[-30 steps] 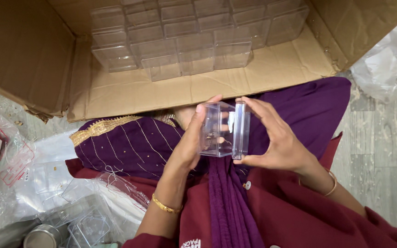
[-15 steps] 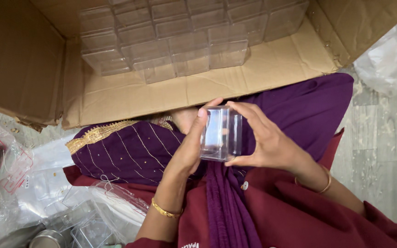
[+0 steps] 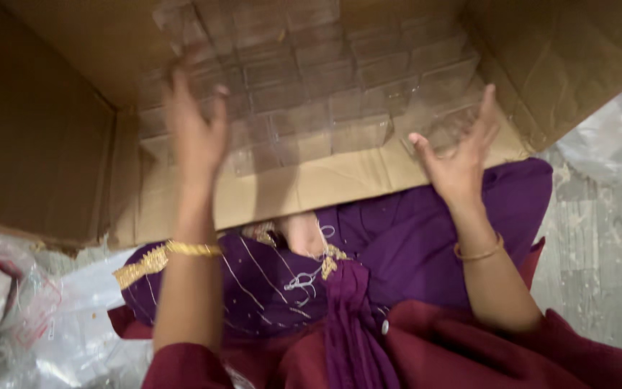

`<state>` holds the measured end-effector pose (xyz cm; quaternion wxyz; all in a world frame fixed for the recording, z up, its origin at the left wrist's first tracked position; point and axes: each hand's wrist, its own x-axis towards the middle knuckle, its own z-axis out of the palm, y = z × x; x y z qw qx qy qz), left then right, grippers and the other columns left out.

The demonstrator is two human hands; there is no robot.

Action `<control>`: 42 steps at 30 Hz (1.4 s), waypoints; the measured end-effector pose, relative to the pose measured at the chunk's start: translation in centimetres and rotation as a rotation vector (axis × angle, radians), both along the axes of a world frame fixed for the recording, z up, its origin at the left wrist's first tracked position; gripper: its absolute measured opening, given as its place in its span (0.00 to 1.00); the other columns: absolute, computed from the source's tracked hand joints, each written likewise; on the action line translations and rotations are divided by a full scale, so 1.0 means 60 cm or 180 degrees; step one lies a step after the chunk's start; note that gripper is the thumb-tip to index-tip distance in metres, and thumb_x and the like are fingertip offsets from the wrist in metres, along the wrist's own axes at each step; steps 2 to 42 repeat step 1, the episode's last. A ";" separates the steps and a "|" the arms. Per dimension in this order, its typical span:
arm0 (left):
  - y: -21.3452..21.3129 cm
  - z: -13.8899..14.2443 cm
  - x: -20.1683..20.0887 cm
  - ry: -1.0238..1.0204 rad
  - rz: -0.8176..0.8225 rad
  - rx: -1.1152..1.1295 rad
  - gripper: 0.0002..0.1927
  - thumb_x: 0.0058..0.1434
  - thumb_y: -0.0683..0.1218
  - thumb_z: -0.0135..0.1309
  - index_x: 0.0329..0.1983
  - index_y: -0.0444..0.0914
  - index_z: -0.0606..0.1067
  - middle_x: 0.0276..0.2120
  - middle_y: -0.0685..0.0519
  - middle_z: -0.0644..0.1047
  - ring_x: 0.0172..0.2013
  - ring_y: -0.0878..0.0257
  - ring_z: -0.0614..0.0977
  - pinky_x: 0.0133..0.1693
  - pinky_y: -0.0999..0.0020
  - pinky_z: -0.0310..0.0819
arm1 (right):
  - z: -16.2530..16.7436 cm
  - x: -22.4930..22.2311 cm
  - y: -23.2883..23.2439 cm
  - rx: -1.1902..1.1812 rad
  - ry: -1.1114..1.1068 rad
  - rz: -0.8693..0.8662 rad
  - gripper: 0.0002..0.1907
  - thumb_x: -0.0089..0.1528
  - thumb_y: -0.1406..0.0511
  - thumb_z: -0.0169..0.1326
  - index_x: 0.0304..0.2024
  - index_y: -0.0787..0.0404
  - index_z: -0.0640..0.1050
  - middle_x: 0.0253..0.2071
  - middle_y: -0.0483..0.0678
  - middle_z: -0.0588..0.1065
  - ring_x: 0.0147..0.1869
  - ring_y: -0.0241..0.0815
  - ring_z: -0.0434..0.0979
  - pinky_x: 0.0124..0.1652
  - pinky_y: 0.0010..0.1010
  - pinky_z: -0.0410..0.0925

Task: The person sits on the floor and repeatedly picks up clear plastic containers from a large cardboard box. They place each container into a white plastic bag, then set the bag aside. The process is repeated for multiple containers.

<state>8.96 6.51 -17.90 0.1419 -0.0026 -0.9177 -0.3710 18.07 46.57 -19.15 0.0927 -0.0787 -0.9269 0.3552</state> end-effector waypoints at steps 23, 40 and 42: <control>-0.027 -0.013 -0.036 0.0100 -0.0125 -0.0065 0.31 0.78 0.55 0.48 0.78 0.41 0.56 0.75 0.41 0.60 0.76 0.43 0.59 0.77 0.45 0.52 | -0.029 -0.015 0.007 0.0179 -0.0168 0.0149 0.60 0.63 0.47 0.68 0.82 0.54 0.43 0.83 0.55 0.47 0.85 0.61 0.44 0.79 0.54 0.49; -0.027 -0.013 -0.036 0.0100 -0.0125 -0.0065 0.31 0.78 0.55 0.48 0.78 0.41 0.56 0.75 0.41 0.60 0.76 0.43 0.59 0.77 0.45 0.52 | -0.029 -0.015 0.007 0.0179 -0.0168 0.0149 0.60 0.63 0.47 0.68 0.82 0.54 0.43 0.83 0.55 0.47 0.85 0.61 0.44 0.79 0.54 0.49; -0.027 -0.013 -0.036 0.0100 -0.0125 -0.0065 0.31 0.78 0.55 0.48 0.78 0.41 0.56 0.75 0.41 0.60 0.76 0.43 0.59 0.77 0.45 0.52 | -0.029 -0.015 0.007 0.0179 -0.0168 0.0149 0.60 0.63 0.47 0.68 0.82 0.54 0.43 0.83 0.55 0.47 0.85 0.61 0.44 0.79 0.54 0.49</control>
